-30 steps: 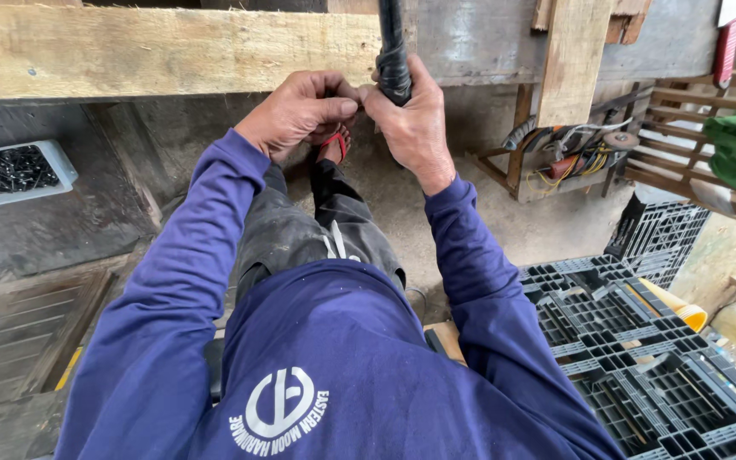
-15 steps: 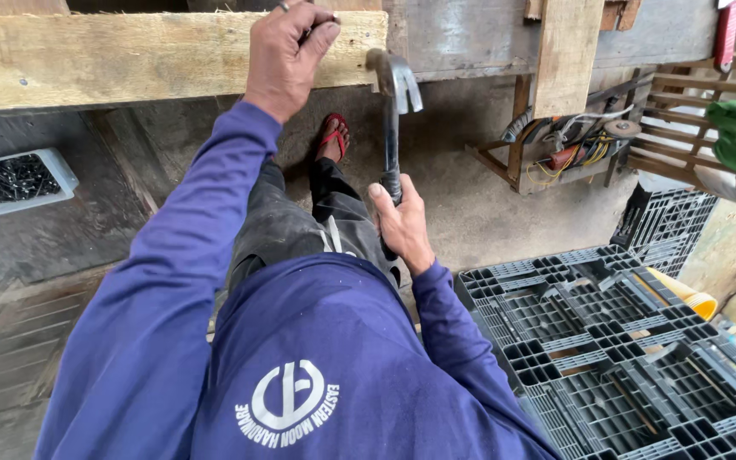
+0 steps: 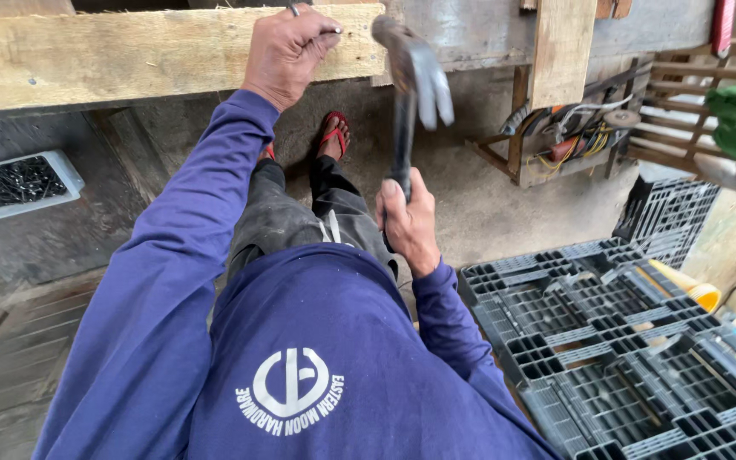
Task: The person takes nails from a plastic container and hammers them into the wooden boards of a pallet to secure them to the frame.
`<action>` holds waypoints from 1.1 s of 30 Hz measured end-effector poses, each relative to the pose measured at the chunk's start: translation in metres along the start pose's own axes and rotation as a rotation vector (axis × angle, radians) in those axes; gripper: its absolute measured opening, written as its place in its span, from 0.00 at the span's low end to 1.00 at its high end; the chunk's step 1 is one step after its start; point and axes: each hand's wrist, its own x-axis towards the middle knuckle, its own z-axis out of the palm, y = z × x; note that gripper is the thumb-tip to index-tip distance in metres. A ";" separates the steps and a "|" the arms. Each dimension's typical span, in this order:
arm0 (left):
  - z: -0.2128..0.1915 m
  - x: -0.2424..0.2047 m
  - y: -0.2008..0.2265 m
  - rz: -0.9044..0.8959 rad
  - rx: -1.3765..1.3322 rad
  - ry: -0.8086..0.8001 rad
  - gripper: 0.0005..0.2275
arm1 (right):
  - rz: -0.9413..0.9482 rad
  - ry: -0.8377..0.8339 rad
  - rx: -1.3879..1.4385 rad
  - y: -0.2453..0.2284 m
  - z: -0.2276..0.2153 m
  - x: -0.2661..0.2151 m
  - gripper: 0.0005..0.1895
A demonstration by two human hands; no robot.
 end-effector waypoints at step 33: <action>-0.003 -0.001 -0.026 -0.145 -0.028 0.746 0.04 | -0.919 -0.095 0.041 -0.121 -0.018 0.030 0.24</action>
